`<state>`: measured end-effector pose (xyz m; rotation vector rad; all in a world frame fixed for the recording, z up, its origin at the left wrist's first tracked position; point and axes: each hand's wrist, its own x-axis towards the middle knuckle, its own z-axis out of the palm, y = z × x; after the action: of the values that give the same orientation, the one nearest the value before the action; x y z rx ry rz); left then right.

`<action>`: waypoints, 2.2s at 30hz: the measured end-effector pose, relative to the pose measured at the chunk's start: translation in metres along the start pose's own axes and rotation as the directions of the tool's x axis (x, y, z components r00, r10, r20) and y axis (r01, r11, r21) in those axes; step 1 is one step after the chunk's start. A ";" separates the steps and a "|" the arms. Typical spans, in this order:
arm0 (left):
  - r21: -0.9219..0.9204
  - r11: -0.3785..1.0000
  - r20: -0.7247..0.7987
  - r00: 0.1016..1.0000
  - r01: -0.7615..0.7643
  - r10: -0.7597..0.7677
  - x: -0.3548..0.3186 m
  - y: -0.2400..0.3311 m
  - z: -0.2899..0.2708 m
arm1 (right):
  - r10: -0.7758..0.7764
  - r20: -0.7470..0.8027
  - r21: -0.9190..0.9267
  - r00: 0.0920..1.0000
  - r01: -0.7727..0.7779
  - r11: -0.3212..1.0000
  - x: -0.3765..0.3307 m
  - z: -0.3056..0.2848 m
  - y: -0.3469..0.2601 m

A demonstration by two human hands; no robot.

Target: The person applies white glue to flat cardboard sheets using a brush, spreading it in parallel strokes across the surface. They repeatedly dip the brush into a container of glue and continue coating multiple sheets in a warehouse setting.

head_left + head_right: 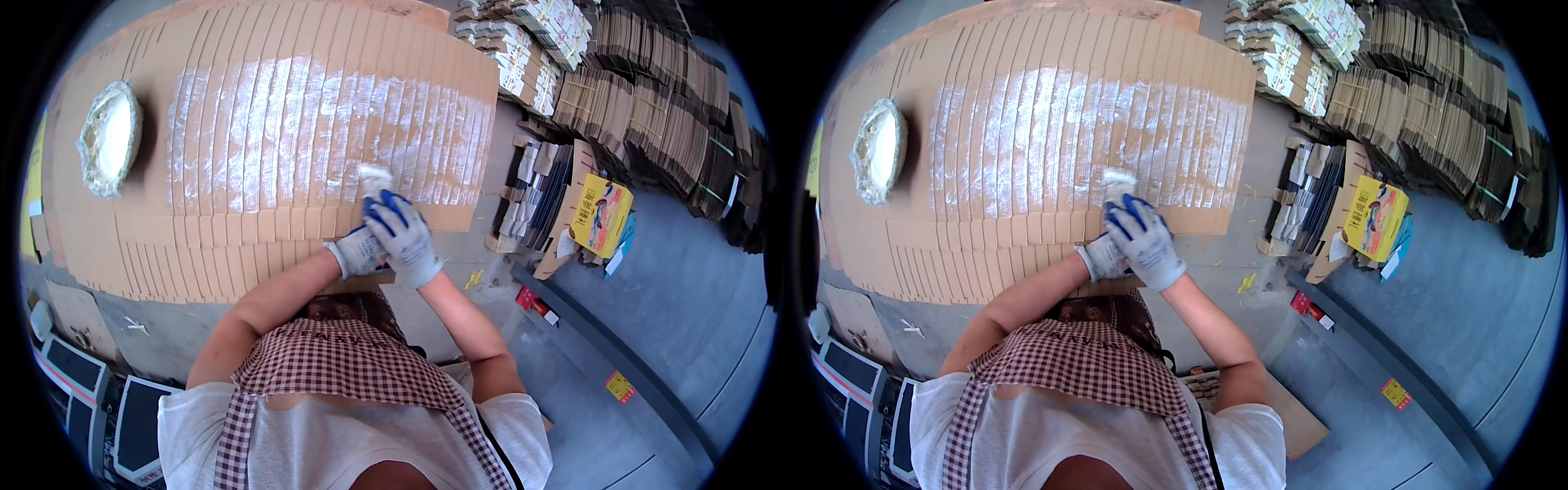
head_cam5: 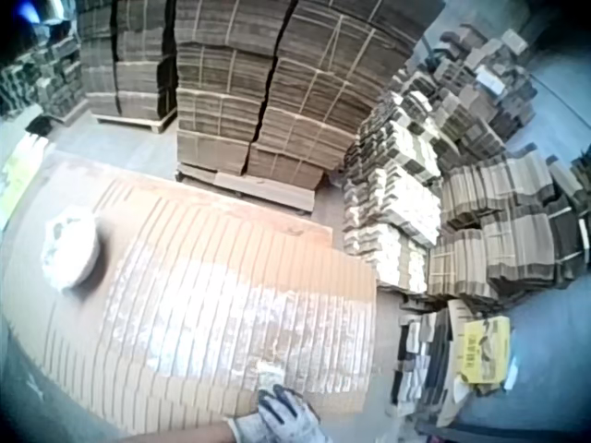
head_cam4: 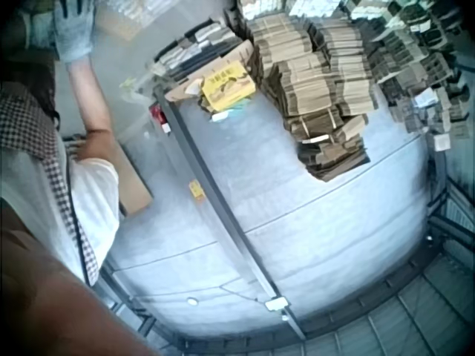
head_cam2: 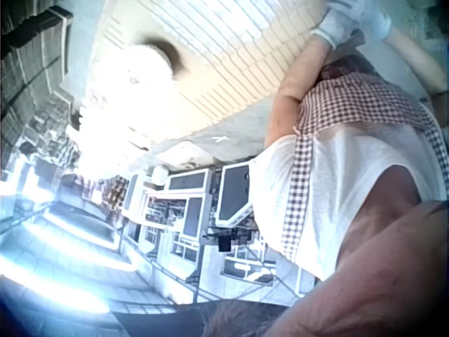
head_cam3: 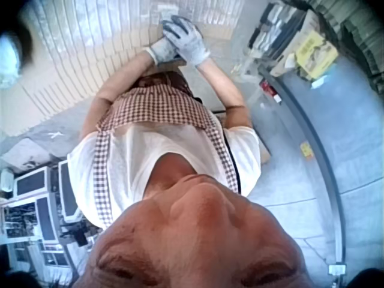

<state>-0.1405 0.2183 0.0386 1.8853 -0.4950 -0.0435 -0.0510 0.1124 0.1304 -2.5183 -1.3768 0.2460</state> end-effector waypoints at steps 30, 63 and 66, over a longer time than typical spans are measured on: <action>0.297 0.942 0.115 0.985 -0.155 0.125 0.007 -0.005 -0.009 | 0.454 -0.246 0.366 0.856 -0.352 0.862 0.118 -0.022 0.016; 0.303 0.934 0.051 0.981 -0.192 0.185 0.005 -0.008 -0.009 | 0.703 -0.366 0.626 0.610 -0.397 0.671 0.184 0.012 0.073; 0.287 0.939 0.026 0.981 -0.191 0.191 0.003 -0.013 -0.003 | 0.716 -0.401 0.462 0.572 -0.548 0.697 0.200 -0.019 0.043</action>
<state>-0.1326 0.2234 0.0282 2.1115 -0.7127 0.1684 0.0957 0.2565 0.1309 -2.4271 -0.1339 -0.1576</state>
